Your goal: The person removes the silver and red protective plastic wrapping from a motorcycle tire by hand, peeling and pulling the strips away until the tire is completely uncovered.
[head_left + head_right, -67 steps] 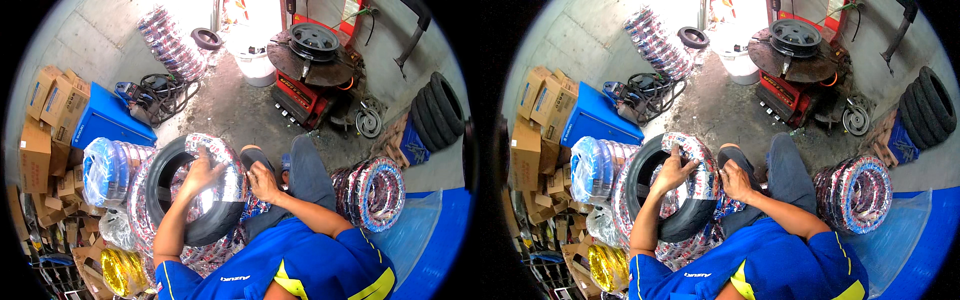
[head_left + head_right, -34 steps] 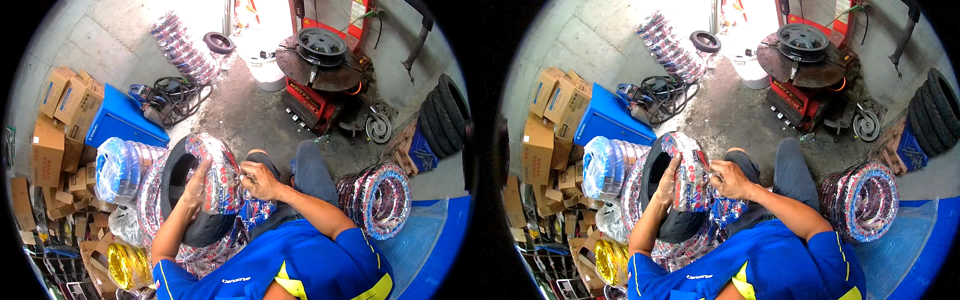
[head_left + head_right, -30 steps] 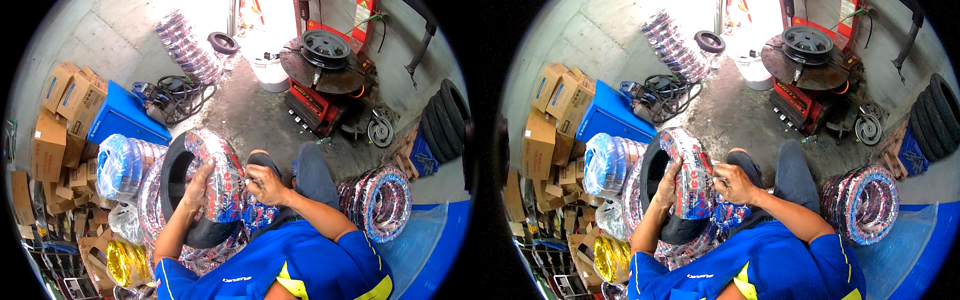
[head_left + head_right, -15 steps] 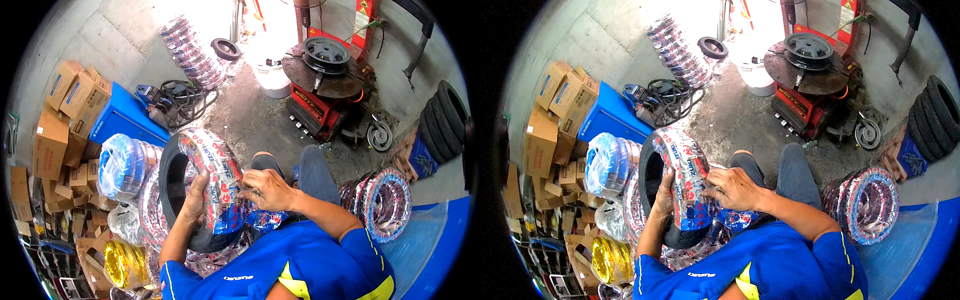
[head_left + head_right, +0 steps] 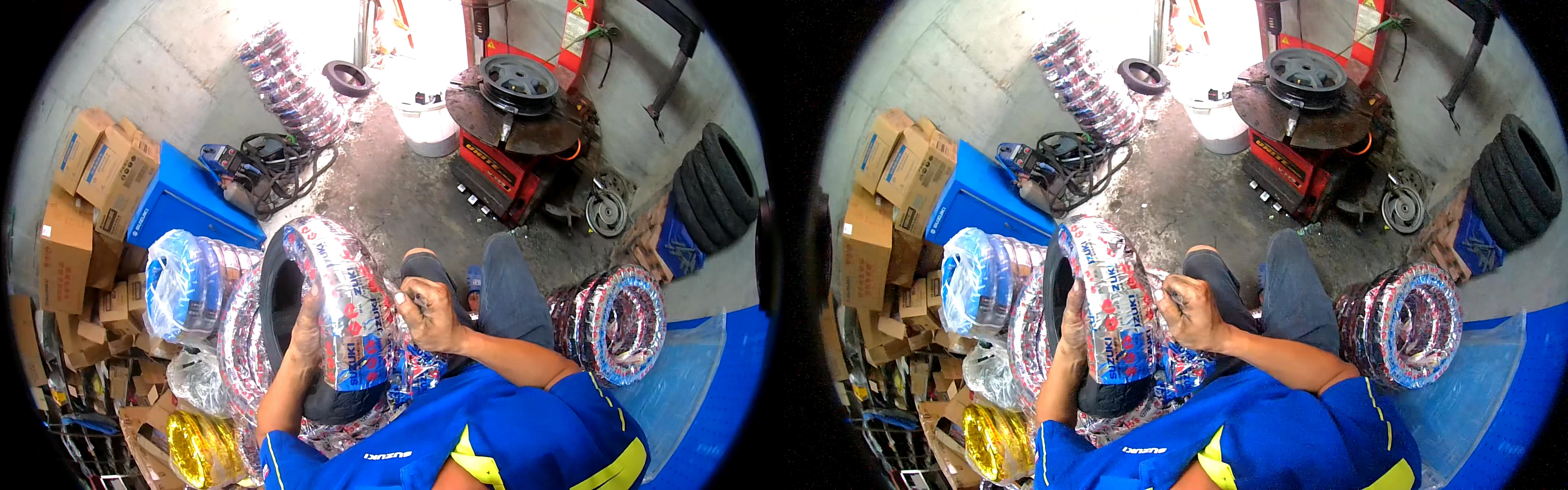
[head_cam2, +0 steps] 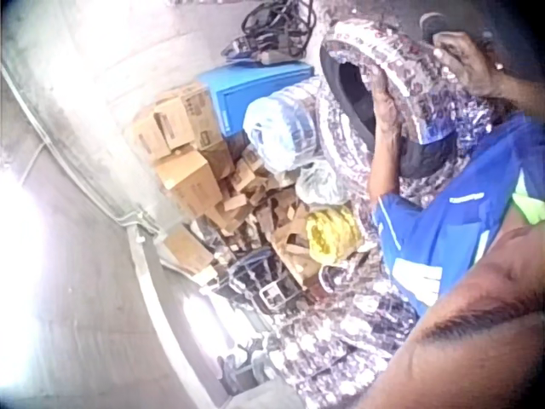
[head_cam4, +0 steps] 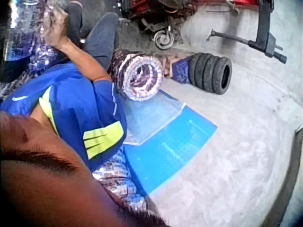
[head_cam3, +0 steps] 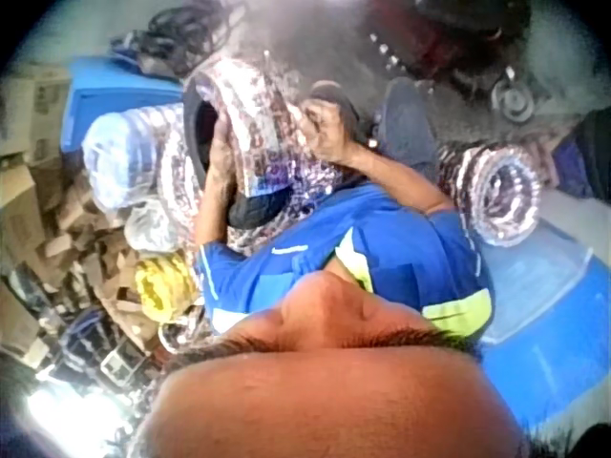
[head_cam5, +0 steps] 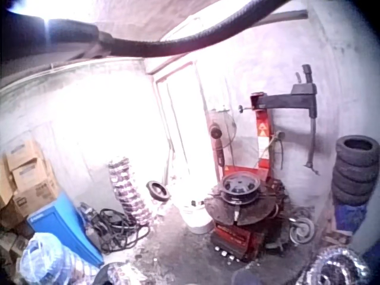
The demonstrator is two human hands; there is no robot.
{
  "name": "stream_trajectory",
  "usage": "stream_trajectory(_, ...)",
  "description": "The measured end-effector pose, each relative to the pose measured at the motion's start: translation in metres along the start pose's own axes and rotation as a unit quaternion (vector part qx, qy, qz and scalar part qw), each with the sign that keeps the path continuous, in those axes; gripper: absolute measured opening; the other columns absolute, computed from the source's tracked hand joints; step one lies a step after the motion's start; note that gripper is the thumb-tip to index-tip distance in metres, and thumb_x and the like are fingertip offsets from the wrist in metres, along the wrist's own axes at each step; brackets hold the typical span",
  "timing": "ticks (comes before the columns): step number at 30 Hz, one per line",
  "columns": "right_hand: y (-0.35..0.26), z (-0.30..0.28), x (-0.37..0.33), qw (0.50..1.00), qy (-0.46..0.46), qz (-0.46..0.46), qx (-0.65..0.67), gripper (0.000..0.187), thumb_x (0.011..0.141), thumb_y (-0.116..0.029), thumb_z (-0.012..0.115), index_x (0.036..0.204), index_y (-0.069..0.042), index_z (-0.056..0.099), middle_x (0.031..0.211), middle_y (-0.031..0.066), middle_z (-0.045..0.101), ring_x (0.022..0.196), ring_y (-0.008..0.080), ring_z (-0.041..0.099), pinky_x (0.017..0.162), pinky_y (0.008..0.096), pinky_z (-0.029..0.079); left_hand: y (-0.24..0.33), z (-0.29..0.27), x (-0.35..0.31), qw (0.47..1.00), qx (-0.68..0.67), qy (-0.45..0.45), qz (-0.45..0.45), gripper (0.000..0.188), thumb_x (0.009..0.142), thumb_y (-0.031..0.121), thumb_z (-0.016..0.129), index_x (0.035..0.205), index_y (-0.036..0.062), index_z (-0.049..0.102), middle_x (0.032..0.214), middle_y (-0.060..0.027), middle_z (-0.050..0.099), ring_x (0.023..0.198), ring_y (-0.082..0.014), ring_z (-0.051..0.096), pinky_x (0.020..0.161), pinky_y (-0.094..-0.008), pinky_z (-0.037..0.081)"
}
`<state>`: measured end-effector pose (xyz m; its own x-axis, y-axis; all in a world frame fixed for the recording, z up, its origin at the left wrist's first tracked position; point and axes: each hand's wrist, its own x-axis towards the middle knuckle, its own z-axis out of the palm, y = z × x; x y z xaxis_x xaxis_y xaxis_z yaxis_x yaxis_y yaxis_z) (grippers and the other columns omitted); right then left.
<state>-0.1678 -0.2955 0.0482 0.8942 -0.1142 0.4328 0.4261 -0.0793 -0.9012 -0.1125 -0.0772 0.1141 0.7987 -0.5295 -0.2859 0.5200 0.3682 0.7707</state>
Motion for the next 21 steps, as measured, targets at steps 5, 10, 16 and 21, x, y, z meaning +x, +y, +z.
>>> stream_trajectory(5, 0.009, 0.002, 0.023, 0.993, -0.084, 0.030, 0.077, 0.025, 0.102, -0.014, 0.058, 0.084, 0.002, 0.054, 0.072, 0.0087, 0.048, 0.067, 0.0174, 0.046, 0.065, 0.0365, 0.042, 0.006, -0.016, 0.003, 1.000, 0.010, 0.008, 0.008, 0.074, 0.100, 0.058, 0.062, 0.151, 0.0059, 0.044, 0.131, -0.0127, 0.064, 0.114, -0.0254, 0.068, 0.099, -0.0439, 0.058)
stream_trajectory(10, -0.009, -0.007, 0.042, 0.990, -0.115, 0.075, 0.035, 0.036, 0.108, -0.036, 0.056, 0.098, -0.002, 0.054, 0.071, 0.0041, 0.048, 0.069, 0.0151, 0.046, 0.070, 0.0353, 0.042, 0.003, -0.022, 0.022, 0.999, -0.011, 0.027, -0.023, 0.069, 0.102, 0.057, 0.060, 0.148, 0.0074, 0.047, 0.125, -0.0108, 0.066, 0.106, -0.0219, 0.070, 0.091, -0.0392, 0.060)
stream_trajectory(16, 0.000, -0.020, 0.069, 0.973, -0.180, 0.097, -0.105, 0.037, 0.103, -0.030, 0.066, 0.087, 0.003, 0.065, 0.073, 0.0154, 0.064, 0.071, 0.0201, 0.060, 0.069, 0.0389, 0.049, -0.001, -0.012, 0.035, 0.996, 0.056, -0.001, -0.075, 0.069, 0.104, 0.058, 0.053, 0.146, 0.0030, 0.052, 0.130, -0.0151, 0.067, 0.115, -0.0257, 0.068, 0.102, -0.0437, 0.055)
stream_trajectory(21, 0.019, -0.011, 0.052, 0.990, -0.080, 0.105, 0.051, 0.033, 0.108, -0.026, 0.058, 0.092, 0.001, 0.068, 0.071, -0.0003, 0.062, 0.068, 0.0081, 0.053, 0.063, 0.0334, 0.045, -0.005, -0.013, 0.038, 0.998, 0.021, -0.001, -0.066, 0.070, 0.103, 0.057, 0.056, 0.147, 0.0029, 0.051, 0.134, -0.0163, 0.066, 0.120, -0.0276, 0.067, 0.106, -0.0449, 0.053)
